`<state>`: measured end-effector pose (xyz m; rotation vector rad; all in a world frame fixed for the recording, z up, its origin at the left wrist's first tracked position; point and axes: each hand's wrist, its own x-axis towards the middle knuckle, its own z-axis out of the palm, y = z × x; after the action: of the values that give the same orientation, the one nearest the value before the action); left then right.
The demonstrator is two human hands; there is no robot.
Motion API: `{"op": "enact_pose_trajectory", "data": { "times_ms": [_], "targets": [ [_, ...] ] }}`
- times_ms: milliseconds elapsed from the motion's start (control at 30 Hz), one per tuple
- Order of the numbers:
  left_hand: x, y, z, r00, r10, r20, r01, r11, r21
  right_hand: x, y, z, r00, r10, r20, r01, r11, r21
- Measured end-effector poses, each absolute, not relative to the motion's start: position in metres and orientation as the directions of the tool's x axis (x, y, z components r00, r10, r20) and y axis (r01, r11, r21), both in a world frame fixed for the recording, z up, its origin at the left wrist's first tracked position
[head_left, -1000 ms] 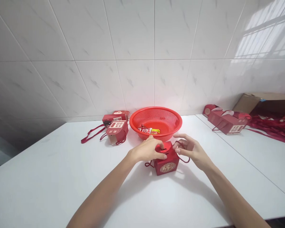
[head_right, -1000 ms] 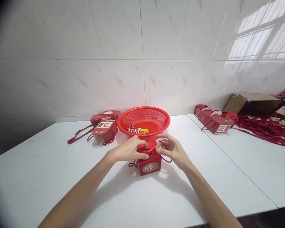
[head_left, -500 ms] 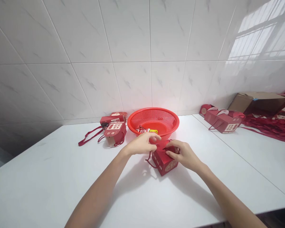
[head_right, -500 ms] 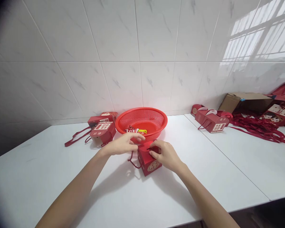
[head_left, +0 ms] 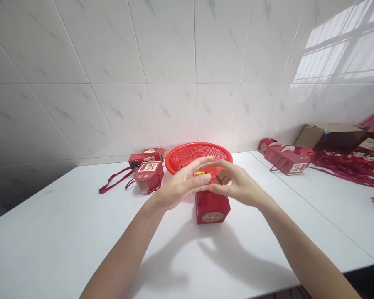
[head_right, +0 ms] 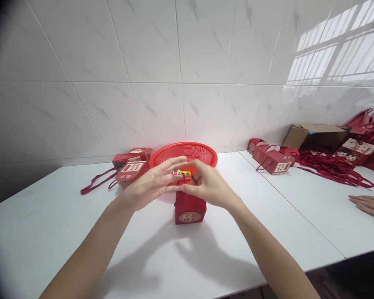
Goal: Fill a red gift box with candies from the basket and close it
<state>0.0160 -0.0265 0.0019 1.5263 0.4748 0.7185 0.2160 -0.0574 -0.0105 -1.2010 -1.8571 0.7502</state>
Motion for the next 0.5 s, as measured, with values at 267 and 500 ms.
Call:
{"op": "enact_pose_trajectory", "data": {
  "times_ms": [267, 500],
  "targets": [
    [0.017, -0.03, -0.001, 0.735, 0.65, 0.192, -0.136, -0.137, 0.981, 0.191, -0.063, -0.024, -0.14, 0.918, 0.372, 0.521, 0.388, -0.76],
    [0.023, -0.026, -0.01, 0.758, 0.605, 0.243, -0.2, -0.138, 0.97, 0.205, -0.064, -0.031, -0.101, 0.894, 0.436, 0.485, 0.427, -0.764]
  ]
}}
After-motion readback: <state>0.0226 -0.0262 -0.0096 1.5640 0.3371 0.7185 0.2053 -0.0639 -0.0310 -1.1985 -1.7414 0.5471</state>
